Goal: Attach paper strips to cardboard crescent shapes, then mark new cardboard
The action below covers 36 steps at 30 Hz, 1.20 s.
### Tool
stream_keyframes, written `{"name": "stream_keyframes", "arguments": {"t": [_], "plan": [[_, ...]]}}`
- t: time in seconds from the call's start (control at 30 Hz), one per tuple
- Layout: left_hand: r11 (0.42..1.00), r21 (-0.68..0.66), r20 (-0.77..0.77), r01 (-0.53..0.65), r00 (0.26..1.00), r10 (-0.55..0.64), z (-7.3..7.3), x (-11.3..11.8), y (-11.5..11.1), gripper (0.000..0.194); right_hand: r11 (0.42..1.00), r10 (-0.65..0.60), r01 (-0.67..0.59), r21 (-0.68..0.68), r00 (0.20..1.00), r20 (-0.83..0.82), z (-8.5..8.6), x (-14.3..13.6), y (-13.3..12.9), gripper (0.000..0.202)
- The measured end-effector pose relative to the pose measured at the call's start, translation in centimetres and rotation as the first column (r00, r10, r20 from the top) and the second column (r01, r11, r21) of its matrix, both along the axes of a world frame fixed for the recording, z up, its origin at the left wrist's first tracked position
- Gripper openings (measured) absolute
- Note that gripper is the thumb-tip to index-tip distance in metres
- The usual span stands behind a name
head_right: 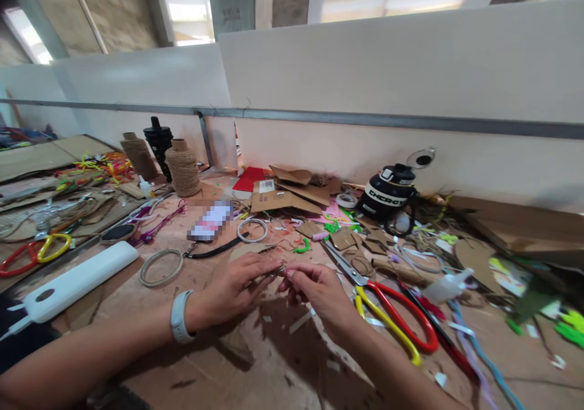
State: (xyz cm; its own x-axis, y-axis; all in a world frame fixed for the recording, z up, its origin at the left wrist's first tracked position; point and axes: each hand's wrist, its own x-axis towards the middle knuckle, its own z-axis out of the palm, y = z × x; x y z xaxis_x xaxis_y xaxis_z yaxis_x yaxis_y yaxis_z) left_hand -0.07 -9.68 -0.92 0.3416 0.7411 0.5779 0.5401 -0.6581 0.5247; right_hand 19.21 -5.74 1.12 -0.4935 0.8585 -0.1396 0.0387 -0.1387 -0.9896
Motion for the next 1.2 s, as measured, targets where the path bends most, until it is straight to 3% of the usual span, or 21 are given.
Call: {"name": "stream_keyframes", "arguments": {"t": [0.23, 0.37, 0.47, 0.57, 0.7, 0.83, 0.93, 1.07, 1.2], "plan": [[0.998, -0.036, 0.103, 0.044, 0.994, -0.040, -0.1, 0.3, 0.1, 0.030, 0.992, -0.040, 0.033, -0.121, 0.998, -0.052, 0.6, -0.4, -0.4, 0.033], [0.984, -0.139, 0.209, 0.110, 0.975, -0.079, 0.0, 0.4, -0.2, 0.036, 0.990, -0.075, 0.067, -0.122, 0.995, -0.062, 0.6, -0.6, -0.5, 0.034], [0.932, -0.295, 0.294, 0.210, 0.948, -0.120, 0.3, 0.2, -0.4, 0.046, 0.996, -0.079, 0.077, -0.048, 0.995, -0.056, 0.6, -0.3, -0.3, 0.032], [0.864, -0.408, 0.381, 0.296, 0.915, -0.133, 0.7, 0.0, -0.4, 0.046, 0.986, -0.034, 0.029, 0.163, 0.999, 0.032, 1.0, 0.1, -0.3, 0.027], [0.851, -0.424, 0.478, 0.311, 0.874, -0.081, 1.2, 0.4, -0.5, 0.037, 0.880, -0.038, -0.081, 0.468, 0.970, 0.239, 2.1, 0.6, -0.8, 0.022], [0.735, -0.528, 0.650, 0.427, 0.760, 0.026, 1.0, 1.3, -0.9, 0.041, 0.741, -0.097, -0.153, 0.654, 0.940, 0.329, 2.3, 0.5, -1.2, 0.021], [0.714, -0.557, 0.697, 0.424, 0.706, 0.124, 1.0, 1.8, -1.1, 0.042, 0.678, -0.123, -0.194, 0.709, 0.921, 0.370, 1.9, 0.2, -1.4, 0.021], [0.675, -0.612, 0.703, 0.413, 0.675, 0.224, 1.2, 1.9, -1.1, 0.047, 0.644, -0.105, -0.241, 0.726, 0.913, 0.395, 1.3, -0.1, -1.6, 0.020], [0.688, -0.627, 0.703, 0.365, 0.646, 0.298, 1.1, 1.8, -0.8, 0.049, 0.588, -0.091, -0.268, 0.763, 0.916, 0.391, 1.0, -0.3, -1.7, 0.018]]}}
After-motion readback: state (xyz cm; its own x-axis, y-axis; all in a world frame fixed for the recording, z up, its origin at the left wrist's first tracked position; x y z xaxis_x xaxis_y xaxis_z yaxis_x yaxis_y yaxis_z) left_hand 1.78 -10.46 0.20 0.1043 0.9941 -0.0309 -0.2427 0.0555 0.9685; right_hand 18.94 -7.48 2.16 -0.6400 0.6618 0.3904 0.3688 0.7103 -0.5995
